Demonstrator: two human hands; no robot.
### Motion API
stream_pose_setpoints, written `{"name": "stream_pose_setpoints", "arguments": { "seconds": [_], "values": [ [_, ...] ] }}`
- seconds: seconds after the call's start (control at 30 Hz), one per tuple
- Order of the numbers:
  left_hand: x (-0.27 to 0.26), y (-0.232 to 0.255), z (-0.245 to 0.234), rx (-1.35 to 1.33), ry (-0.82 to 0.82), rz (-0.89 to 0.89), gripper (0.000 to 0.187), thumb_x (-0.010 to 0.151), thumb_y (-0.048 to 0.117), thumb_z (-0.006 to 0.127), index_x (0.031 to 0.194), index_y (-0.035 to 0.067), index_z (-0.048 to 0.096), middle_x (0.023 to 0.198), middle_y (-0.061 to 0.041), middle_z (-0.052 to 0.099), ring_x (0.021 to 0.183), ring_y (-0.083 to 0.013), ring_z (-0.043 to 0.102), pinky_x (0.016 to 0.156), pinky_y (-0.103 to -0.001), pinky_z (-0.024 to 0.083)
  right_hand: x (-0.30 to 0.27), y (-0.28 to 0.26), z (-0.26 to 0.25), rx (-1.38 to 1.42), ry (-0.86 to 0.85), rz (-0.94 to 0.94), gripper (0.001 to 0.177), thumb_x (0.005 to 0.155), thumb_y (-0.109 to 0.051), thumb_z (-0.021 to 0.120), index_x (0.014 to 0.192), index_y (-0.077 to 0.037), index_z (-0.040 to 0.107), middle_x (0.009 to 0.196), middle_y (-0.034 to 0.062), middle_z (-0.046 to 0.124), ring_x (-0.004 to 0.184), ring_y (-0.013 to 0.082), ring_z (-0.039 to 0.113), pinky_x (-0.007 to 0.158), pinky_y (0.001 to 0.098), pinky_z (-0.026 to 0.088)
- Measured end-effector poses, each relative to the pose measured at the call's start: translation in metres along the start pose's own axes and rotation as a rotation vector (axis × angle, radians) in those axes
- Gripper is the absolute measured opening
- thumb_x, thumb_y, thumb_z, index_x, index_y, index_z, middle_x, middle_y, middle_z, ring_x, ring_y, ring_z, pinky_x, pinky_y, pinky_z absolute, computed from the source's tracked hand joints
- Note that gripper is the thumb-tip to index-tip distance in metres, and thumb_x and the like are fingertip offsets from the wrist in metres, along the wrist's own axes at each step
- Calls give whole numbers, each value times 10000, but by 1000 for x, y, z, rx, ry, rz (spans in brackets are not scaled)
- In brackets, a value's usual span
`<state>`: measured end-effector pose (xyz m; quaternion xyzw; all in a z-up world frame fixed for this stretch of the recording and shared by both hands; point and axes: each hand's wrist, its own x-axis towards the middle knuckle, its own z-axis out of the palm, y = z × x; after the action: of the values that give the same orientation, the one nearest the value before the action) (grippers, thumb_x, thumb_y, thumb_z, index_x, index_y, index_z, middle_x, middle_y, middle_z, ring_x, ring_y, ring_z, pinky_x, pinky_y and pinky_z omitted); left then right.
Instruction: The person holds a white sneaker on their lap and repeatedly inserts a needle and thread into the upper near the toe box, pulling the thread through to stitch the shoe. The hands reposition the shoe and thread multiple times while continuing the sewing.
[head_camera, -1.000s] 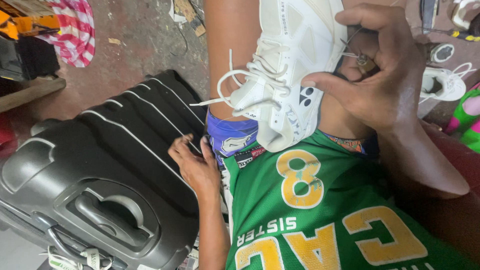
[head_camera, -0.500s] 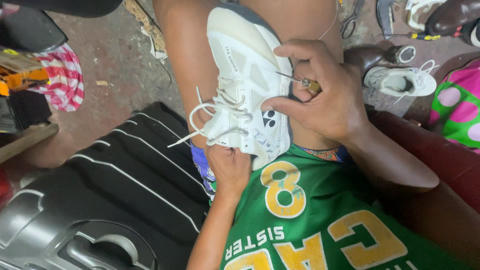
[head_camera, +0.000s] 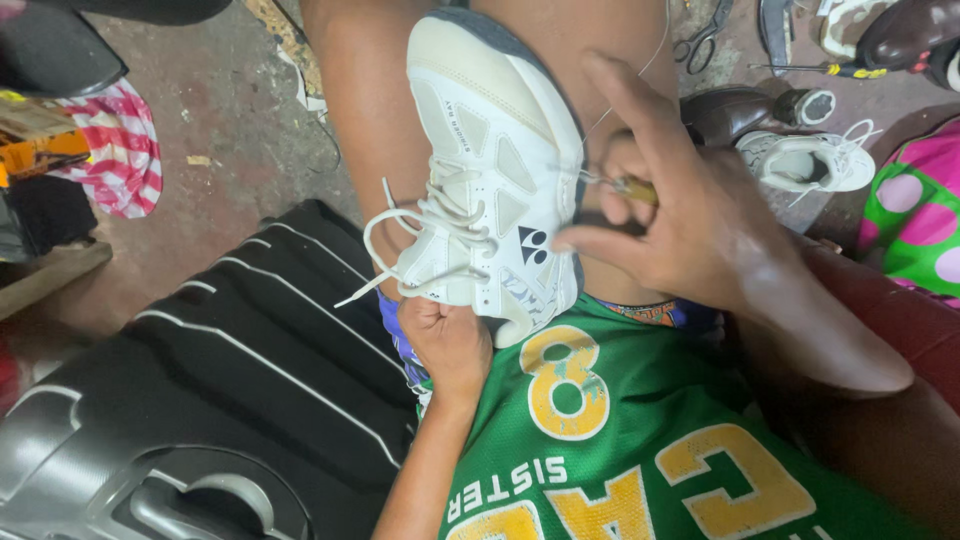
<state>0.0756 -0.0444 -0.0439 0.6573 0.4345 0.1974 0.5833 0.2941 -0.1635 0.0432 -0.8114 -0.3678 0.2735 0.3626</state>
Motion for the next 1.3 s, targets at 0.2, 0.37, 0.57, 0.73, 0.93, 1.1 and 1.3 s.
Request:
{"name": "stream_pose_setpoints", "arguments": {
  "seconds": [0.2,0.37,0.57,0.73,0.93,1.1,1.3],
  "values": [
    [-6,-11,5,-394,88,-58,84,965,-69,640,963,-38,717,872,15,684,808,-44,571,759,-214,469,-6,-7,-31,-285,21,-56,970,706,-318,928,1509,-93,433,992,127,658,635,198,587,599,348,521],
    [1,1,2,-398,64,-102,171,905,-95,667,1070,-52,690,956,4,689,883,-59,605,837,-217,482,-2,8,-1,-190,92,-129,765,794,-317,898,1399,-52,511,936,124,651,774,208,657,605,334,538],
    [4,30,-14,-6,-251,67,162,987,47,577,1107,-32,651,1001,-103,748,936,-153,708,855,-282,534,-2,15,-16,-210,60,-155,186,941,-139,816,1008,-92,650,866,83,708,767,173,697,675,320,543],
    [6,36,-11,233,-285,-9,122,929,72,612,952,-6,704,784,-156,713,721,-237,687,715,-336,516,2,20,-5,332,121,-236,110,1043,-108,672,973,-96,588,880,31,658,787,149,685,736,278,546],
    [8,35,-9,130,-251,117,108,927,76,668,991,9,724,865,-128,757,799,-215,744,762,-324,549,15,13,34,727,109,-64,171,1037,-124,581,871,-92,552,762,-2,617,632,59,559,627,224,489],
    [4,22,-16,83,-252,175,46,899,43,686,880,7,665,786,-101,670,725,-202,661,703,-327,501,19,12,48,211,282,-264,195,1101,-115,651,969,2,569,848,106,631,703,134,596,645,253,467],
    [0,18,-24,54,-245,106,275,846,2,689,667,20,479,576,-33,458,535,-137,440,562,-301,381,26,9,53,184,326,-291,235,1139,-150,634,962,-20,550,853,104,633,695,157,603,644,279,480]
  ]
}}
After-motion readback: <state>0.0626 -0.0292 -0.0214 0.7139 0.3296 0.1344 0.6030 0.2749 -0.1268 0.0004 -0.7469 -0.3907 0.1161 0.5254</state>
